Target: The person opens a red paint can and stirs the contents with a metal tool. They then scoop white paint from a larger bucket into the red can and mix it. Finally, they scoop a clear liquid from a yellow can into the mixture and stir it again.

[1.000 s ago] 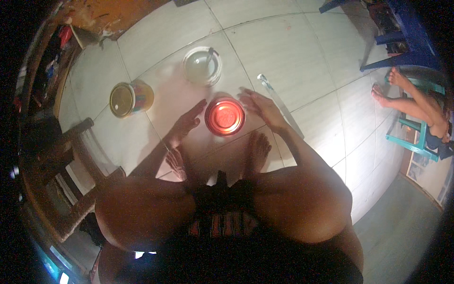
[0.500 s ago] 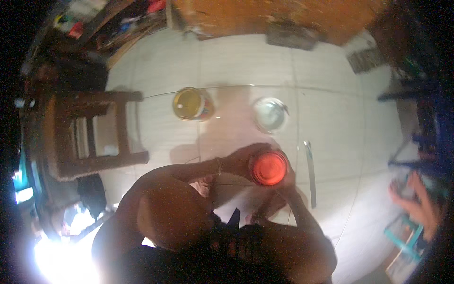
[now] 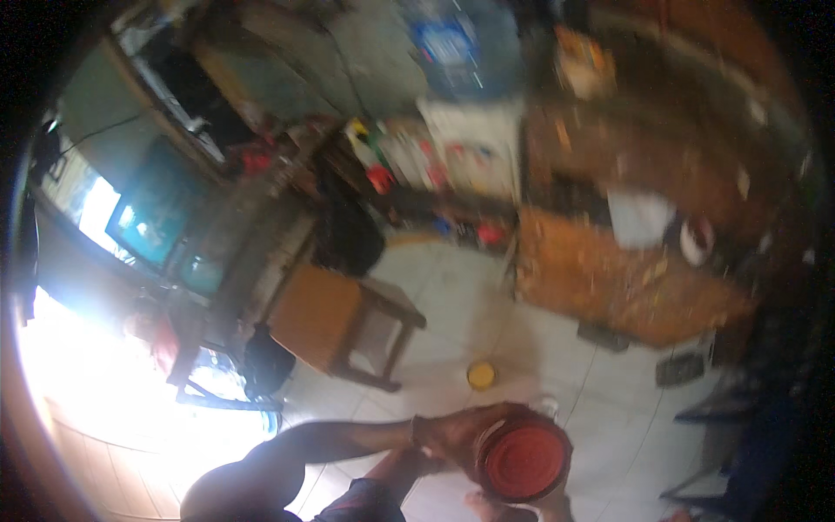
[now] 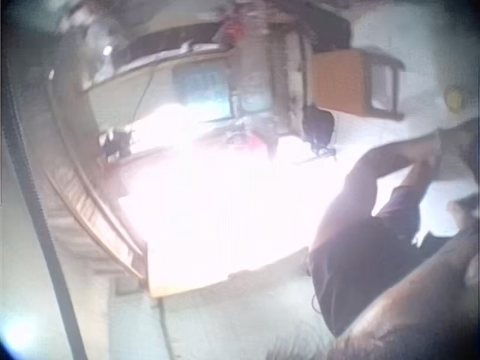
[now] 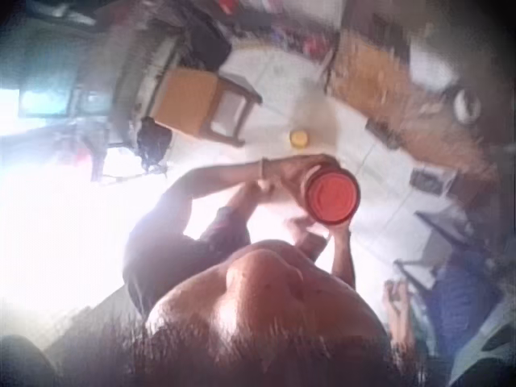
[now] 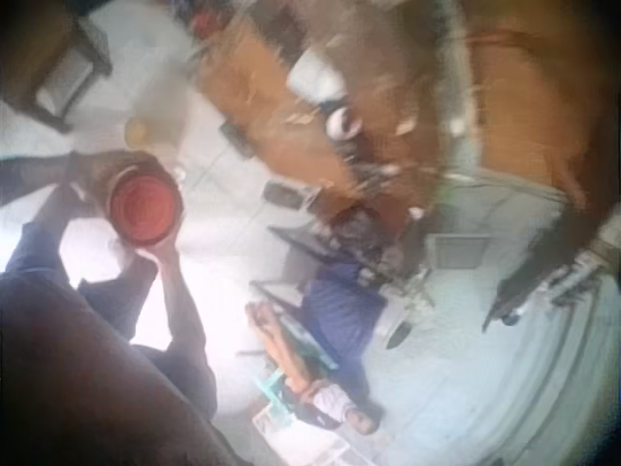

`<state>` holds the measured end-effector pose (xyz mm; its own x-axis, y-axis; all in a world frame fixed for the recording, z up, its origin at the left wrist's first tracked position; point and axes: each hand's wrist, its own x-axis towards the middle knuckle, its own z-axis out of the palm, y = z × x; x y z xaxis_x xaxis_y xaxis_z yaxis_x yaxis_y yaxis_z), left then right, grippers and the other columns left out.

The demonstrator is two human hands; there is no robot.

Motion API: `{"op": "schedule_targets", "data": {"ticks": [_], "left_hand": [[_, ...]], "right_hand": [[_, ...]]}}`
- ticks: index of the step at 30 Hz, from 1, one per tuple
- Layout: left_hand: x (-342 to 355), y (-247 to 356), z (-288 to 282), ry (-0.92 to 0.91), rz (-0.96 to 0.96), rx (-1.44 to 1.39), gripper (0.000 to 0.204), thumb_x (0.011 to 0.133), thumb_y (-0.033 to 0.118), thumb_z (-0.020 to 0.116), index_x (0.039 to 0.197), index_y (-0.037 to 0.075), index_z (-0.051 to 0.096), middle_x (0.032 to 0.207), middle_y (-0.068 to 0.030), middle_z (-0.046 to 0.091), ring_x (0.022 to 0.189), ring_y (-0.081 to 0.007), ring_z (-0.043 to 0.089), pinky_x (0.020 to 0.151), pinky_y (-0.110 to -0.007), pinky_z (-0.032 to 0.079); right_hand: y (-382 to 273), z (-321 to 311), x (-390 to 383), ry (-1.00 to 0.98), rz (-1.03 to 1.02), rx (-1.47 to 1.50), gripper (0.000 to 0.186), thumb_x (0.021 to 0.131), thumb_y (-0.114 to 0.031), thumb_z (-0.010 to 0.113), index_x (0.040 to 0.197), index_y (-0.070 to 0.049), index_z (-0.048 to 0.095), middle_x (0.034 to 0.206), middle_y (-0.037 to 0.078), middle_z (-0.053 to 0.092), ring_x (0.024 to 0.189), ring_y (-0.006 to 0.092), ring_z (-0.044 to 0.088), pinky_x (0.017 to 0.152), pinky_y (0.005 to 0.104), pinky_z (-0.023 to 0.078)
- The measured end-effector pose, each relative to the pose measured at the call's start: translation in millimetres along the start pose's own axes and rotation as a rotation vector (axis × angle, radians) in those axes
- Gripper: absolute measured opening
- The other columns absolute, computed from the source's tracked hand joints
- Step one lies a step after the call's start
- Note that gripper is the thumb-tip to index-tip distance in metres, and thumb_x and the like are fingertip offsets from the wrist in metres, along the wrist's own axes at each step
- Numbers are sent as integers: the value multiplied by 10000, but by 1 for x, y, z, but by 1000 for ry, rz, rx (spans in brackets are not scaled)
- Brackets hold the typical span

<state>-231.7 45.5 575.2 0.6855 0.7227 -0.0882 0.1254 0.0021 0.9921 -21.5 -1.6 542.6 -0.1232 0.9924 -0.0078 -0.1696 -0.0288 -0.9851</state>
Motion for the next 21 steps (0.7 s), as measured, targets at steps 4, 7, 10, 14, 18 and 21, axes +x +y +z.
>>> {"op": "schedule_targets", "data": {"ticks": [4,7,10,14,18,21], "left_hand": [[-42,106,-58,173,193,68,1367,639,417,1007,1658,36,179,1662,-181,332,1514,-328,402,1234,-460,386],[-98,179,-103,449,299,168,1316,726,419,964,1675,40,135,1715,-172,249,1541,-321,361,1242,-455,361],[-168,232,-141,715,323,-7,969,905,297,843,1631,14,267,1680,-165,336,1511,-292,410,1218,-436,375],[-261,231,-181,1048,82,-222,578,1017,190,725,1484,-31,468,1385,-152,648,1291,-234,626,1088,-382,504],[-355,166,-192,1462,-231,21,370,1014,249,726,1224,-48,655,1120,-129,714,1039,-212,664,946,-338,524],[-395,109,-188,1552,-419,-20,273,1001,266,695,1080,5,709,1004,-143,713,941,-276,667,840,-390,540]], "right_hand": [[-139,80,45,-47,-87,-88,1109,589,-193,1026,1505,-29,422,1427,141,595,1328,265,586,1138,450,478],[-218,155,86,-171,-144,-43,1099,591,-188,1025,1499,-30,426,1422,143,596,1319,262,592,1133,450,483],[-289,221,117,-232,-243,-45,1089,593,-184,1023,1493,-30,429,1417,145,598,1310,259,597,1127,450,488],[-351,296,202,-260,-284,66,1080,588,-176,1025,1483,-30,440,1386,133,618,1262,259,623,1095,438,510],[-442,391,306,-354,-326,35,1027,599,-145,1011,1462,-31,466,1358,125,636,1236,256,636,1069,429,523],[-507,452,409,-380,-551,-81,954,608,-144,1001,1420,-29,513,1302,126,675,1175,255,667,1037,420,544]]}}
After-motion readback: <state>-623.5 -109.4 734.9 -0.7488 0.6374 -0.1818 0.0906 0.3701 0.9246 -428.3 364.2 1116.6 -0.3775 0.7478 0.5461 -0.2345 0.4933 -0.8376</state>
